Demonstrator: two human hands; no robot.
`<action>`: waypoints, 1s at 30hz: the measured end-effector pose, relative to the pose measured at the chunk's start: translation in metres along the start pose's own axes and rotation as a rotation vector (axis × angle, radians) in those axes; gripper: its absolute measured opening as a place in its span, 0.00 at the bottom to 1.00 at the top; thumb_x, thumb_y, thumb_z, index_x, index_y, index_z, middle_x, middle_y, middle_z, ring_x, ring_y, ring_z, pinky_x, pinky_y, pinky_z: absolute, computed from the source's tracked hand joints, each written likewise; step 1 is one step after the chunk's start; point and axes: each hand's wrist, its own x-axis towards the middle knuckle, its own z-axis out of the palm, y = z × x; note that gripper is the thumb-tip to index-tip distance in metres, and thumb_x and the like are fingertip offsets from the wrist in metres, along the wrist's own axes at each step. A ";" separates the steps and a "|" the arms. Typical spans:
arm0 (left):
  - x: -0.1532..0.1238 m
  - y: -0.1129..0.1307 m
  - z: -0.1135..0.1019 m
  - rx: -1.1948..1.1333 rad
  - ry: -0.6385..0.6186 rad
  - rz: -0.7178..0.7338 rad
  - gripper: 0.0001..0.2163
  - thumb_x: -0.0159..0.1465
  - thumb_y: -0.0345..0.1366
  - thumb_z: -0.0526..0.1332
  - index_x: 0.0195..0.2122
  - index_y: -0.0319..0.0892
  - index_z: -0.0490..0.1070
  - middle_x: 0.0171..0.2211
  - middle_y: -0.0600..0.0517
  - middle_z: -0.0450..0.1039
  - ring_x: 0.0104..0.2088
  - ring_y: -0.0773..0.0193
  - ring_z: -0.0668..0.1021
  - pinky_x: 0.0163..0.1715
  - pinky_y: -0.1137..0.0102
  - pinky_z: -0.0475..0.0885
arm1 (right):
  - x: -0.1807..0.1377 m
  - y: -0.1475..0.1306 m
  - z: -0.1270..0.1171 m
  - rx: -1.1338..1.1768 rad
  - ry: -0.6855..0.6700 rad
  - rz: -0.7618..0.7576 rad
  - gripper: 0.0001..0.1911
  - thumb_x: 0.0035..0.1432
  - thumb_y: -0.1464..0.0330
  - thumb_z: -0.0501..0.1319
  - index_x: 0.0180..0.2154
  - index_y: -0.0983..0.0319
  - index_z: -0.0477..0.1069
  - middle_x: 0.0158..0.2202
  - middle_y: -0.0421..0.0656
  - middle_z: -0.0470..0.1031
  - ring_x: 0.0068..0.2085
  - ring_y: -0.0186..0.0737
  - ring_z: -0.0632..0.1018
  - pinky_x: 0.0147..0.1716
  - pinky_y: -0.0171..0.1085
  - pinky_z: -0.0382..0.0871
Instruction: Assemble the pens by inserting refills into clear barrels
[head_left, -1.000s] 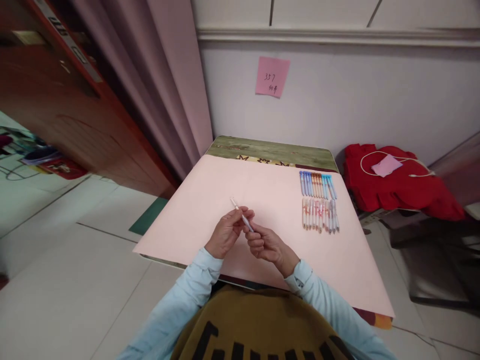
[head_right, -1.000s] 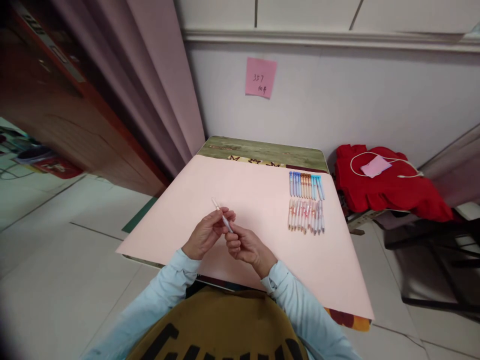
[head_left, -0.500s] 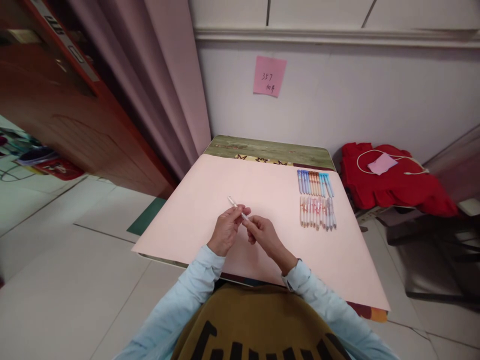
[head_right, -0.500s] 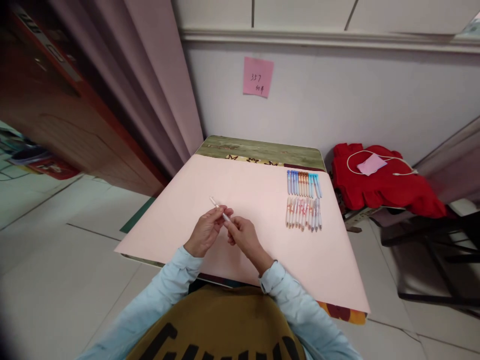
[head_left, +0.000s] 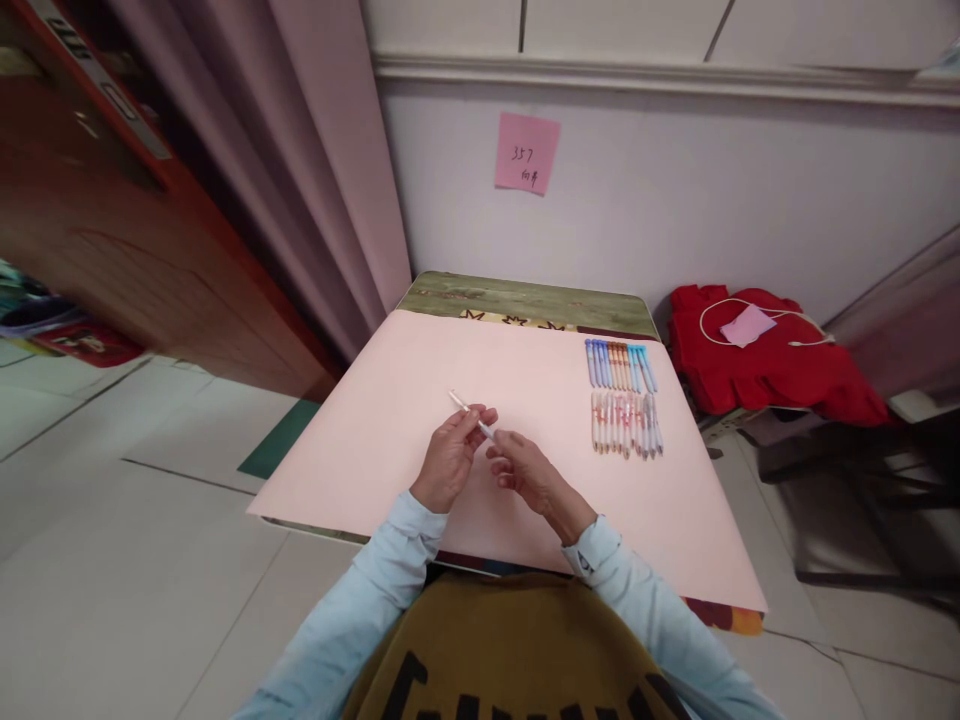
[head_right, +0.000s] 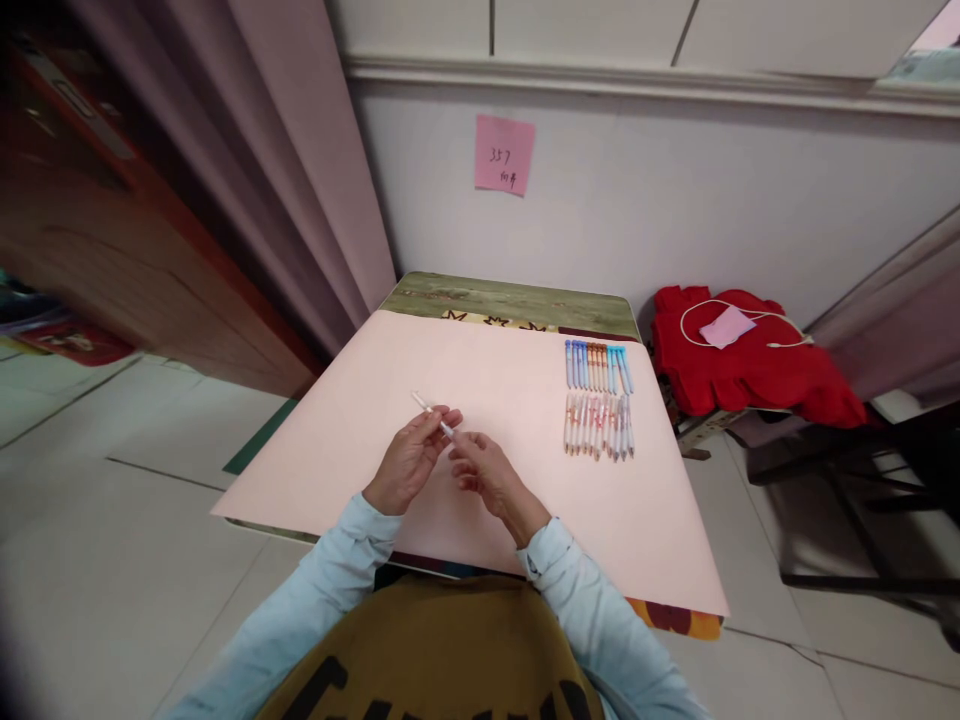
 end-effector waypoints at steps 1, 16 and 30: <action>0.000 -0.001 0.000 0.006 -0.006 -0.006 0.11 0.58 0.36 0.70 0.39 0.37 0.75 0.38 0.45 0.79 0.44 0.58 0.80 0.45 0.64 0.74 | 0.001 0.000 0.000 0.004 0.002 0.053 0.25 0.54 0.47 0.66 0.38 0.63 0.72 0.25 0.37 0.69 0.21 0.27 0.66 0.19 0.28 0.57; -0.002 -0.007 -0.001 0.006 0.020 -0.030 0.11 0.59 0.36 0.70 0.40 0.38 0.75 0.39 0.45 0.80 0.41 0.61 0.81 0.42 0.66 0.74 | 0.004 0.007 -0.004 -0.103 0.000 0.065 0.30 0.55 0.42 0.60 0.35 0.65 0.73 0.19 0.34 0.62 0.16 0.24 0.57 0.16 0.29 0.43; -0.002 -0.015 0.000 -0.015 0.054 -0.039 0.09 0.61 0.34 0.68 0.40 0.35 0.75 0.40 0.43 0.80 0.41 0.60 0.81 0.47 0.65 0.74 | 0.005 0.008 -0.008 -0.116 0.042 -0.010 0.27 0.51 0.46 0.66 0.33 0.66 0.73 0.20 0.36 0.68 0.18 0.25 0.61 0.17 0.30 0.50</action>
